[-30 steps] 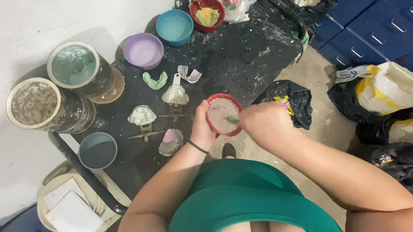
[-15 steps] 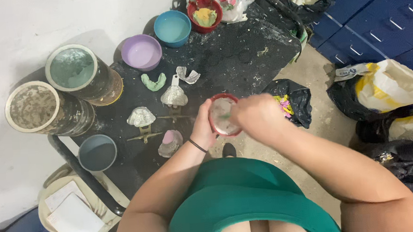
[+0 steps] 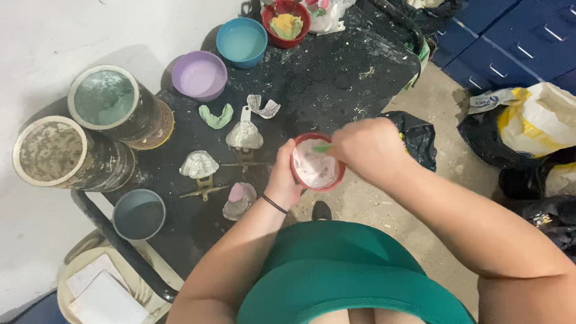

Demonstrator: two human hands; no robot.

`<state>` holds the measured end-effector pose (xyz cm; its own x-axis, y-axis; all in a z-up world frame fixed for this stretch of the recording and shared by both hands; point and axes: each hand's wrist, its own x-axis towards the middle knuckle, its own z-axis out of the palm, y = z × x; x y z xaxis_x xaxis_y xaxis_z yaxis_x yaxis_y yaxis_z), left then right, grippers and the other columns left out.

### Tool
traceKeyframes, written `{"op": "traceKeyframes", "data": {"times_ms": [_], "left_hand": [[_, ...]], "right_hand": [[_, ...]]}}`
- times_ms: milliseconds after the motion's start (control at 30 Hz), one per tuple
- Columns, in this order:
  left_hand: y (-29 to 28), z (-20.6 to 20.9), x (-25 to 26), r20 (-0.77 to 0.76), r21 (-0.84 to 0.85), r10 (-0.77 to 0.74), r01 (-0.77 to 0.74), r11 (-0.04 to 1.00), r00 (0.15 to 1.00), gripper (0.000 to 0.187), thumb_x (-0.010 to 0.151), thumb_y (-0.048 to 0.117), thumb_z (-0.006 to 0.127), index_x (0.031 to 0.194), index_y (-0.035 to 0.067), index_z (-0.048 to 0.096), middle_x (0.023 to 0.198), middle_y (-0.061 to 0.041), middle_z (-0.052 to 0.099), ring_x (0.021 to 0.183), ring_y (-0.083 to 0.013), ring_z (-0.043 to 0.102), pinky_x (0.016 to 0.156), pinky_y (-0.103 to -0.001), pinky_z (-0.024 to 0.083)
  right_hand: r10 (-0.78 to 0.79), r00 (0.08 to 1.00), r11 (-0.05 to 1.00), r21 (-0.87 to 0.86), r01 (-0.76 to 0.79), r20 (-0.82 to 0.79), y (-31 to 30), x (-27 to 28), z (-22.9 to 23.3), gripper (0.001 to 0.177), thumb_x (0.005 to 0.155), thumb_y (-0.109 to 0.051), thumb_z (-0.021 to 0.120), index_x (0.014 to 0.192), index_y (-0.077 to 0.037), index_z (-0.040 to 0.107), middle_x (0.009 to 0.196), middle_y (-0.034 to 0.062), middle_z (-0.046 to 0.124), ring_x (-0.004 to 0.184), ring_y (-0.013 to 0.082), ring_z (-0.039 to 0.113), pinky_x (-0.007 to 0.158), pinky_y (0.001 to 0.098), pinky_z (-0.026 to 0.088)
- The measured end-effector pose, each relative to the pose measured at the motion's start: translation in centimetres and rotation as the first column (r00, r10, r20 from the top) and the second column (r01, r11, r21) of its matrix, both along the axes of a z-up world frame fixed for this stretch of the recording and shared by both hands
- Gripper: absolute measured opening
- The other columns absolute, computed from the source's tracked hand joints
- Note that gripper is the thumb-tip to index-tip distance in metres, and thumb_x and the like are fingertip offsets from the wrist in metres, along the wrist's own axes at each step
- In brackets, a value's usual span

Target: The person mixes a pink paste in a red bowl using a green spatula. They then add a white powder from a packet into the bowl and continue mixing. The person also handles a dental mold, applying the pink mixture to it with the spatula.

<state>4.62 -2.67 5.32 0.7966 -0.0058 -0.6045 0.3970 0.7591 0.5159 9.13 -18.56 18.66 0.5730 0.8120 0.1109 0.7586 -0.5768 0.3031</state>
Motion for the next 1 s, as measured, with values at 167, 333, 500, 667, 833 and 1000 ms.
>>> {"op": "traceKeyframes", "data": {"times_ms": [167, 333, 500, 667, 833, 1000], "left_hand": [[1.1, -1.2, 0.3, 0.007, 0.020, 0.091, -0.091, 0.996, 0.996, 0.049, 0.087, 0.060, 0.072, 0.106, 0.015, 0.074, 0.104, -0.014, 0.079, 0.095, -0.0290, 0.078, 0.080, -0.047, 0.066], [-0.2, -0.5, -0.6, 0.029, 0.028, 0.000, -0.001, 1.000, 1.000, 0.055, 0.087, 0.057, 0.075, 0.119, 0.013, 0.070, 0.120, -0.019, 0.075, 0.117, -0.0334, 0.071, 0.103, -0.050, 0.056], [1.2, -1.1, -0.1, 0.123, 0.027, -0.004, 0.001, 1.000, 0.992, 0.049, 0.098, 0.053, 0.069, 0.122, 0.010, 0.070, 0.116, -0.020, 0.075, 0.110, -0.0338, 0.074, 0.098, -0.050, 0.061], [0.3, 0.1, -1.2, 0.220, -0.022, 0.111, -0.109, 0.994, 0.969, 0.038, 0.097, 0.041, 0.073, 0.116, 0.008, 0.071, 0.113, -0.013, 0.076, 0.105, -0.0241, 0.074, 0.095, -0.044, 0.062], [0.6, -3.2, -0.5, 0.299, -0.079, 0.000, 0.025, 0.997, 0.954, 0.048, 0.092, 0.047, 0.079, 0.118, 0.009, 0.068, 0.115, -0.020, 0.075, 0.106, -0.0324, 0.075, 0.096, -0.050, 0.061], [1.7, -2.6, 0.4, 0.251, 0.000, 0.170, -0.175, 0.985, 0.953, 0.029, 0.099, 0.032, 0.067, 0.117, 0.010, 0.062, 0.116, -0.013, 0.073, 0.110, -0.0258, 0.073, 0.100, -0.044, 0.060]], "right_hand": [[-0.024, 1.000, 1.000, 0.020, 0.025, -0.020, -0.5, -3.0, -1.3, 0.019, 0.088, -0.023, 0.073, 0.070, -0.022, 0.067, 0.056, -0.0048, 0.061, 0.052, 0.0138, 0.065, 0.050, 0.0292, 0.051], [0.047, 0.999, 0.998, 0.044, -0.047, 0.005, 0.7, -2.1, -0.2, 0.021, 0.087, -0.022, 0.073, 0.067, -0.024, 0.064, 0.059, -0.0059, 0.061, 0.054, 0.0141, 0.065, 0.053, 0.0307, 0.051], [-0.085, 0.989, 0.995, 0.038, 0.090, -0.119, -0.4, -2.6, 2.7, 0.023, 0.093, -0.022, 0.072, 0.070, -0.020, 0.069, 0.057, -0.0040, 0.063, 0.052, 0.0141, 0.066, 0.051, 0.0280, 0.053], [0.032, 0.999, 0.999, 0.025, -0.032, -0.004, -0.7, -3.0, -3.3, 0.018, 0.085, -0.023, 0.073, 0.070, -0.022, 0.064, 0.057, -0.0045, 0.058, 0.052, 0.0153, 0.065, 0.049, 0.0303, 0.050], [-0.069, 0.997, 0.997, -0.024, 0.070, 0.039, 0.1, -1.9, 1.7, 0.026, 0.092, -0.035, 0.074, 0.072, -0.018, 0.067, 0.058, -0.0019, 0.061, 0.055, 0.0164, 0.066, 0.051, 0.0315, 0.052], [-0.305, 0.923, 0.952, -0.111, 0.287, -0.233, -0.8, -3.9, 1.2, 0.036, 0.101, -0.045, 0.065, 0.082, -0.015, 0.072, 0.060, 0.0009, 0.068, 0.061, 0.0188, 0.074, 0.057, 0.0331, 0.059]]}}
